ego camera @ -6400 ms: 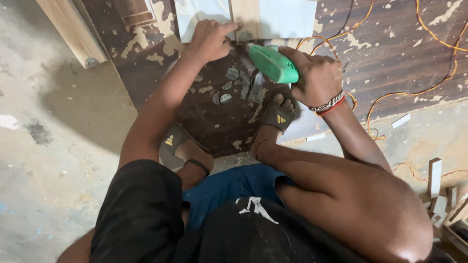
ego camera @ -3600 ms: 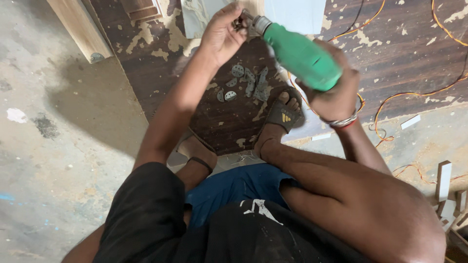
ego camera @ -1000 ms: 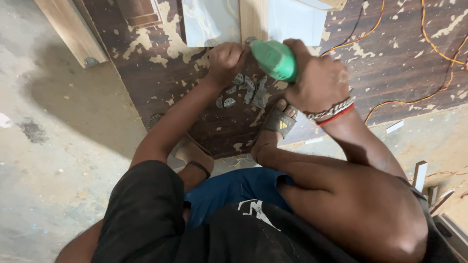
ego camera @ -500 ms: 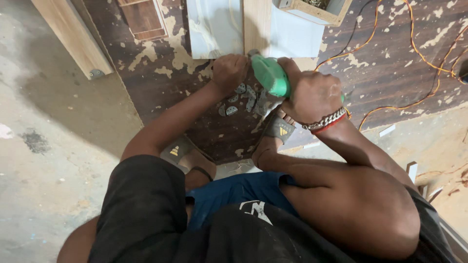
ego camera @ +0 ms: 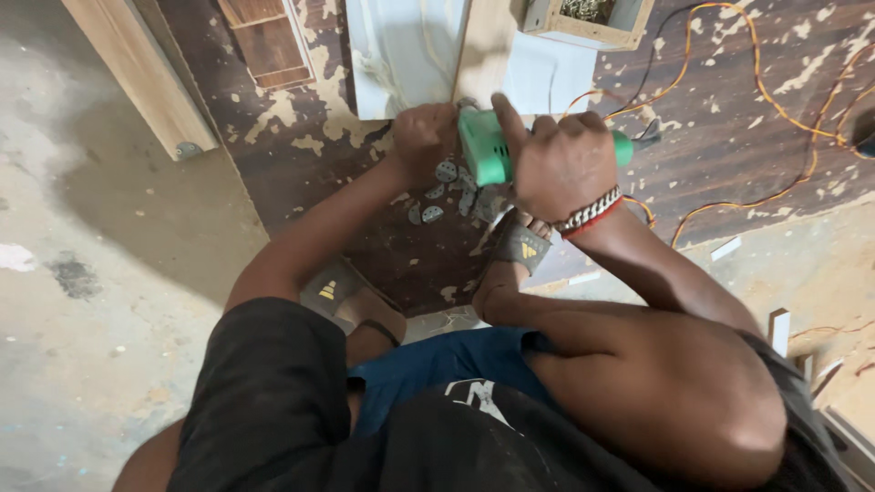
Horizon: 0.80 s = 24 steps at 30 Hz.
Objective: The person uses a green corded drill to drive screws into a wooden strip attached to a white panel. They repeatedly pick screws from a nearby wooden box and fasten them along the strip. A second person briefly passes by in the background.
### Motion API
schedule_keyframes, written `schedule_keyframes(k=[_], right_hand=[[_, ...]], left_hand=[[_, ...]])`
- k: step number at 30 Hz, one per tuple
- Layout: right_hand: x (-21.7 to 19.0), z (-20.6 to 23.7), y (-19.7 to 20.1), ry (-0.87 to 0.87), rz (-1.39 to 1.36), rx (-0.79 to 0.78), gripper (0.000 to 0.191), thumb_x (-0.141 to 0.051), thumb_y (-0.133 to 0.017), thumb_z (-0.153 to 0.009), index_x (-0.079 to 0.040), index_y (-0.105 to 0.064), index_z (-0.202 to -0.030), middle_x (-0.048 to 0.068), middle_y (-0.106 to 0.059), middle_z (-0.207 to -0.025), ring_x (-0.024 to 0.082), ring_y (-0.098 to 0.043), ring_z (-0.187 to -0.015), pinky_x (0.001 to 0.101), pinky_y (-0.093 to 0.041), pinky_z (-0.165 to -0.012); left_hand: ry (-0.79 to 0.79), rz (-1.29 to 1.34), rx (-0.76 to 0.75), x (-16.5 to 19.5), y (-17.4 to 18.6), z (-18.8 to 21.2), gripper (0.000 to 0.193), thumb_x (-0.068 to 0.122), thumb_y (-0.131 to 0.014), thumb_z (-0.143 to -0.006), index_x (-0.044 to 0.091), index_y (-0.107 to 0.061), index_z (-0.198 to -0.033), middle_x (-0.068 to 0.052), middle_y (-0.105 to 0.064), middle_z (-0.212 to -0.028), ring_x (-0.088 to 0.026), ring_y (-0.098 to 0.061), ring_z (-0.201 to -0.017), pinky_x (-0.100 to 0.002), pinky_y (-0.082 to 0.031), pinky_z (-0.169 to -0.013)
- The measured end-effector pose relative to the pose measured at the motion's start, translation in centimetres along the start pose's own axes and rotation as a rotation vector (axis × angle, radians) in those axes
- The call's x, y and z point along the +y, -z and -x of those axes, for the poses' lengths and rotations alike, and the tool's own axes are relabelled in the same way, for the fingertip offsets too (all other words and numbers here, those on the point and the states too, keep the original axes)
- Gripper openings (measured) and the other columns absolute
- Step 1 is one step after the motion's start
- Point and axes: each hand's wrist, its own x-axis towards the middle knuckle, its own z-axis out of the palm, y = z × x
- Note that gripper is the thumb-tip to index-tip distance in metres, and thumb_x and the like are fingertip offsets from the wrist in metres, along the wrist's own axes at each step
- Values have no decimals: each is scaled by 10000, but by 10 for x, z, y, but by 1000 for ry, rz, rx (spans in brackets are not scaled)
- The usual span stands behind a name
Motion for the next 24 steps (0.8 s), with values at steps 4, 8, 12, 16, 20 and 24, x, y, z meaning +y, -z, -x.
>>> schedule_keyframes(k=[4, 8, 12, 16, 20, 24], right_hand=[[2, 2, -2, -110, -124, -14, 781, -487, -821, -608, -135, -683, -1292, 112, -759, -877, 261, -679, -549, 383, -514, -458], [24, 12, -2, -46, -256, 97, 523, -286, -820, -785, -220, -696, -1289, 30, -773, -1028, 264, -713, -680, 407, -525, -573], [37, 42, -4, 30, -232, 225, 658, -144, -745, -672, -219, -678, -1323, 51, -798, -1150, 268, -723, -757, 392, -568, -695], [45, 68, -18, -223, -412, 234, 625, -107, -730, -764, -209, -669, -1377, 107, -735, -916, 318, -722, -782, 429, -566, -720], [50, 68, -48, -339, -354, 306, 635, -72, -690, -754, -216, -673, -1372, 135, -761, -1000, 347, -731, -814, 437, -575, -722], [50, 71, -69, -420, -364, 281, 652, -79, -681, -720, -227, -681, -1355, 134, -771, -1000, 354, -733, -784, 451, -575, -695]], left_hand=[[14, -87, -28, 4, 6, -3, 55, 87, -674, -901, 86, -620, -893, -86, -649, -747, -278, -659, -661, -446, -500, -549], [-96, -146, -112, -13, -3, 3, 82, 132, -652, -896, 119, -653, -978, -70, -679, -803, -269, -670, -713, -436, -533, -599], [6, -189, -431, -38, -29, 1, 51, 187, -654, -1005, 137, -667, -999, -42, -674, -764, -202, -626, -632, -385, -527, -551], [116, -157, -283, -33, -33, 20, 136, 275, -648, -1048, 148, -663, -1000, -3, -632, -653, -146, -564, -532, -360, -501, -513], [445, 180, -300, -13, -22, 55, 220, 268, -529, -1090, 146, -693, -1009, -34, -620, -646, -126, -502, -504, -323, -409, -490], [601, 925, -154, 3, -11, 71, 221, 140, -526, -1091, 27, -652, -1233, -73, -636, -943, -105, -516, -706, -306, -423, -576]])
